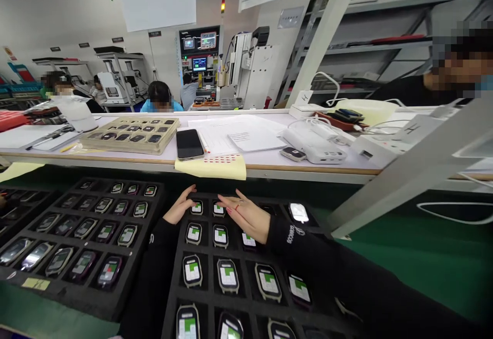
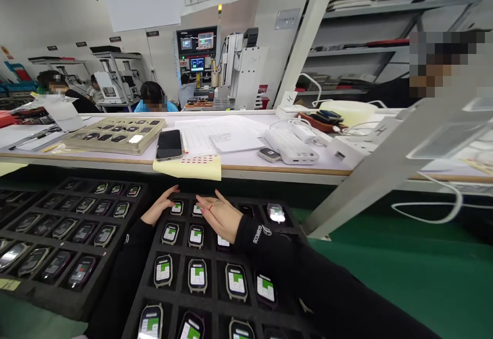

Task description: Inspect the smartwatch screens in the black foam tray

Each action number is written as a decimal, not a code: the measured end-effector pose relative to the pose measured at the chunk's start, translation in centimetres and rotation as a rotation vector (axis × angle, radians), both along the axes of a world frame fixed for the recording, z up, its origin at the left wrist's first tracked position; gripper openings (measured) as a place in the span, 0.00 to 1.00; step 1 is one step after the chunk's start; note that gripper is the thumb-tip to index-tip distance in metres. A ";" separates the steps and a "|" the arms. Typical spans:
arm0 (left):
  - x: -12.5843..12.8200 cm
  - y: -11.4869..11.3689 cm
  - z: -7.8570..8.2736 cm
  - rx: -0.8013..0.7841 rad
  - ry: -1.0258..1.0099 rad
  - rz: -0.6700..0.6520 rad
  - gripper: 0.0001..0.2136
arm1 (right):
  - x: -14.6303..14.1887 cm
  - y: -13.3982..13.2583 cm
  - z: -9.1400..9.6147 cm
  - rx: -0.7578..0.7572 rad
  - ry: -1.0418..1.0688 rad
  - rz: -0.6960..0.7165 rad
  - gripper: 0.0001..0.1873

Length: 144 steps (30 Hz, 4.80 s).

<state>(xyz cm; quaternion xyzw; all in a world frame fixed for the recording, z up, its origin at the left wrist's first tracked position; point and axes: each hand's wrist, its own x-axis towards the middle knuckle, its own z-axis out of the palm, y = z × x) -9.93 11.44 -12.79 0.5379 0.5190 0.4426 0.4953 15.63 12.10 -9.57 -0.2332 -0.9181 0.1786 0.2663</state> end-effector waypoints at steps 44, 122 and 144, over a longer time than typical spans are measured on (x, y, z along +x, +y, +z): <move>-0.5 0.5 -1.3 -0.023 -0.079 -0.032 0.34 | -0.6 -0.1 -1.7 0.075 0.114 -0.021 0.24; 2.2 -9.3 -0.9 0.043 -0.324 0.179 0.39 | 0.7 -4.5 -0.3 0.098 0.155 0.178 0.22; 2.5 -8.8 -0.6 0.080 -0.290 0.269 0.29 | 0.6 -4.1 -0.3 0.118 0.203 0.144 0.21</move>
